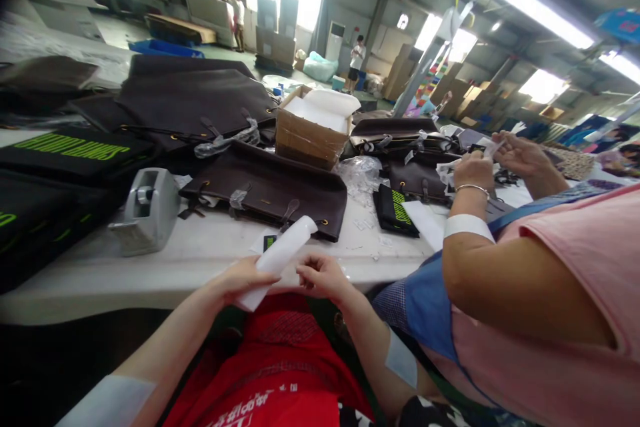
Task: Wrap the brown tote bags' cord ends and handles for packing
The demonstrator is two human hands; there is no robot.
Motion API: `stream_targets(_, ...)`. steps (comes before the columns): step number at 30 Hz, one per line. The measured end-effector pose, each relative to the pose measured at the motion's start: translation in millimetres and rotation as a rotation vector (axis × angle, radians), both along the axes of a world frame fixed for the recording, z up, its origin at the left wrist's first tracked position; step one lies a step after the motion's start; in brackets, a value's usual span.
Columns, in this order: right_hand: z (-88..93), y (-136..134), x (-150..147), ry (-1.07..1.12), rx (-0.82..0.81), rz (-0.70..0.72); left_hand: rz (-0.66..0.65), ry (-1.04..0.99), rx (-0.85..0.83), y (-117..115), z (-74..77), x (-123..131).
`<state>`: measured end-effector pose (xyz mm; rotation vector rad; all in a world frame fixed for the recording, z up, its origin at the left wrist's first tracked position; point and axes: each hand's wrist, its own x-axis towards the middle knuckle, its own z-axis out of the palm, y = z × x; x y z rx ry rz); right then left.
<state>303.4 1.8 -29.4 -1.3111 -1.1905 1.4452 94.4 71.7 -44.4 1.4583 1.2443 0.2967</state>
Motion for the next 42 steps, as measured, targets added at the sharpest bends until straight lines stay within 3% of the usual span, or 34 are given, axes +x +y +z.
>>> stream_targets(5, 9.4, 20.6, -36.7, 0.140, 0.054, 0.120, -0.079, 0.015, 0.111, -11.2, -15.9, 10.3)
stream_targets(10, 8.3, 39.3, -62.7, 0.125, -0.181, 0.186, -0.042, 0.041, 0.223, -20.4, -32.4, 19.7)
stream_targets(17, -2.4, 28.7, -35.7, 0.098, -0.285, 0.257, -0.041, 0.118, 0.194, -14.1, -28.3, 10.3)
stream_targets(22, -14.0, 19.4, -20.5, 0.071, -0.317, 0.290, 0.005, 0.012, 0.077, -12.3, -17.5, 7.9)
stream_targets(27, -23.3, 14.8, -16.7, 0.041, -0.325, 0.238, 0.071, -0.068, 0.001, -13.9, -13.5, 4.9)
stream_targets(29, -25.2, 12.1, -14.7, 0.122, -0.339, 0.200, 0.084, -0.079, -0.013, -14.1, -13.2, 4.1)
stream_targets(35, -23.6, 5.2, -3.7, 0.644, -0.478, 0.078, 0.066, 0.025, 0.078, -16.0, -11.2, 5.8)
stream_targets(42, -13.2, 4.8, 0.0, 0.734, -0.490, 0.067, 0.055, 0.055, 0.158, -19.6, -21.7, 7.0)
